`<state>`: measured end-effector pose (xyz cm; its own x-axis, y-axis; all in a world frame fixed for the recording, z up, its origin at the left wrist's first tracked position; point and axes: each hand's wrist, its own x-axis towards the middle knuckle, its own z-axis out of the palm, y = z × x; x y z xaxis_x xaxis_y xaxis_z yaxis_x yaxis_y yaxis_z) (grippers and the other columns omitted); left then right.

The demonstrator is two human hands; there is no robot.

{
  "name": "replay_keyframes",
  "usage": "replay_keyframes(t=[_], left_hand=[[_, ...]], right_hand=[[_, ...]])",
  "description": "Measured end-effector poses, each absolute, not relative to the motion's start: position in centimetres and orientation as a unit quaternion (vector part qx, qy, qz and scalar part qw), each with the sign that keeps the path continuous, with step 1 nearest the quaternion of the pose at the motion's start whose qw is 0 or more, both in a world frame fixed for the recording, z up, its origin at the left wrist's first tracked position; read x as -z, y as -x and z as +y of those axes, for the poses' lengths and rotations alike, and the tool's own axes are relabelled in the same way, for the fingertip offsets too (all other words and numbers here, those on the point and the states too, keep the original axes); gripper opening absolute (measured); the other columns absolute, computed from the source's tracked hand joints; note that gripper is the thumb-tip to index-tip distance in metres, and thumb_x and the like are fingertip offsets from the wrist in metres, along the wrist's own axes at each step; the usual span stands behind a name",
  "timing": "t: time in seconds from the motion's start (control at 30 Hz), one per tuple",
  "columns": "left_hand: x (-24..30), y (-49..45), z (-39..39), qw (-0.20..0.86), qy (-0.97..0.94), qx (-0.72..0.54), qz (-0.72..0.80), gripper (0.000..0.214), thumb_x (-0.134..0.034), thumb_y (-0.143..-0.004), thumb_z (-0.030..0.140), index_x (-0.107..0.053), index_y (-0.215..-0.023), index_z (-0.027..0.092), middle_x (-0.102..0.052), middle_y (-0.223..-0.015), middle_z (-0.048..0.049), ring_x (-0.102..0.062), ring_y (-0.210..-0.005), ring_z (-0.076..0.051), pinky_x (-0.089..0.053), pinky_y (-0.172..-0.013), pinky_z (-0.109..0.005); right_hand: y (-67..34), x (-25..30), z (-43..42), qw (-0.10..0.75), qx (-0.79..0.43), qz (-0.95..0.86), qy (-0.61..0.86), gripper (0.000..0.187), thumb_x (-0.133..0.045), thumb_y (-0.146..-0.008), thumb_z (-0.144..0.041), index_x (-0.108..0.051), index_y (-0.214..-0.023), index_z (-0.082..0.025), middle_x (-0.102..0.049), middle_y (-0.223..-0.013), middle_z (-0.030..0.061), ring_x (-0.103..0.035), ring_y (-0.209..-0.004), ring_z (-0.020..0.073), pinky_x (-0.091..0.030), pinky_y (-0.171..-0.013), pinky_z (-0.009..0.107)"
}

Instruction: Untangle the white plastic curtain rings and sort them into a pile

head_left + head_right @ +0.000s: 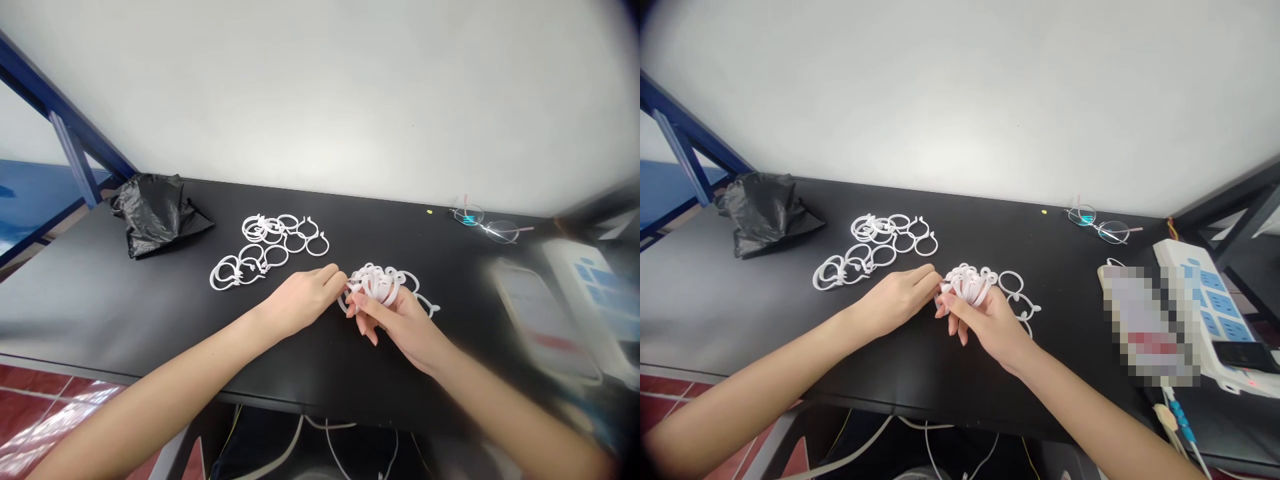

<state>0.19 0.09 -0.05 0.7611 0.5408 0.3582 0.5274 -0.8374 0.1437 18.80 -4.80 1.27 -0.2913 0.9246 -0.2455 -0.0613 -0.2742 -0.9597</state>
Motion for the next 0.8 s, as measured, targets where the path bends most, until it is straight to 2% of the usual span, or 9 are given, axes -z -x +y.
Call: replay_keyframes(t=[0.23, 0.47, 0.57, 0.67, 0.8], left_hand=[[0.04, -0.06, -0.11, 0.047, -0.936, -0.202, 0.283, 0.029, -0.03, -0.1, 0.014, -0.047, -0.077, 0.017, -0.049, -0.07, 0.0014, -0.043, -0.053, -0.009, -0.032, -0.048, -0.022], [-0.04, -0.39, -0.49, 0.135, -0.918, -0.205, 0.31, 0.028, -0.032, -0.101, 0.016, -0.048, -0.077, 0.016, -0.05, -0.072, 0.0013, -0.043, -0.055, -0.009, -0.034, -0.051, -0.022], [-0.03, -0.65, -0.66, 0.154, -0.91, -0.202, 0.329, 0.028, -0.033, -0.101, 0.018, -0.048, -0.078, 0.016, -0.051, -0.073, 0.0014, -0.045, -0.055, -0.009, -0.034, -0.051, -0.021], [0.1, -0.82, -0.79, 0.122, -0.911, -0.207, 0.336, 0.031, -0.03, -0.103, 0.02, -0.048, -0.078, 0.016, -0.052, -0.071, 0.0016, -0.046, -0.054, -0.009, -0.033, -0.049, -0.022], [0.24, -0.79, -0.77, 0.013, -0.923, -0.237, 0.304, 0.039, -0.023, -0.106, 0.027, -0.047, -0.076, 0.017, -0.051, -0.067, 0.0019, -0.046, -0.053, -0.01, -0.029, -0.046, -0.024]], right_hand=[[-18.91, -1.29, -4.73, 0.422, -0.621, -0.498, 0.434, 0.026, -0.07, -0.085, -0.038, -0.065, -0.072, -0.016, -0.064, -0.065, 0.0013, -0.058, -0.059, 0.012, -0.051, -0.056, 0.026], [-19.46, -1.45, -4.45, 0.407, -0.631, -0.503, 0.429, 0.025, -0.069, -0.086, -0.038, -0.066, -0.075, -0.016, -0.065, -0.069, 0.0016, -0.055, -0.055, 0.0103, -0.049, -0.053, 0.025], [-19.54, -1.52, -4.33, 0.411, -0.626, -0.508, 0.426, 0.025, -0.069, -0.086, -0.036, -0.065, -0.072, -0.016, -0.062, -0.065, 0.0006, -0.053, -0.055, 0.0097, -0.047, -0.052, 0.024], [-19.55, -1.47, -4.41, 0.415, -0.632, -0.493, 0.429, 0.028, -0.069, -0.087, -0.037, -0.063, -0.069, -0.016, -0.059, -0.062, -0.0003, -0.049, -0.052, 0.0091, -0.044, -0.048, 0.023], [-19.72, -1.56, -4.58, 0.394, -0.653, -0.475, 0.439, 0.032, -0.067, -0.088, -0.04, -0.06, -0.068, -0.016, -0.051, -0.049, -0.0043, -0.041, -0.041, 0.0062, -0.036, -0.044, 0.022]])
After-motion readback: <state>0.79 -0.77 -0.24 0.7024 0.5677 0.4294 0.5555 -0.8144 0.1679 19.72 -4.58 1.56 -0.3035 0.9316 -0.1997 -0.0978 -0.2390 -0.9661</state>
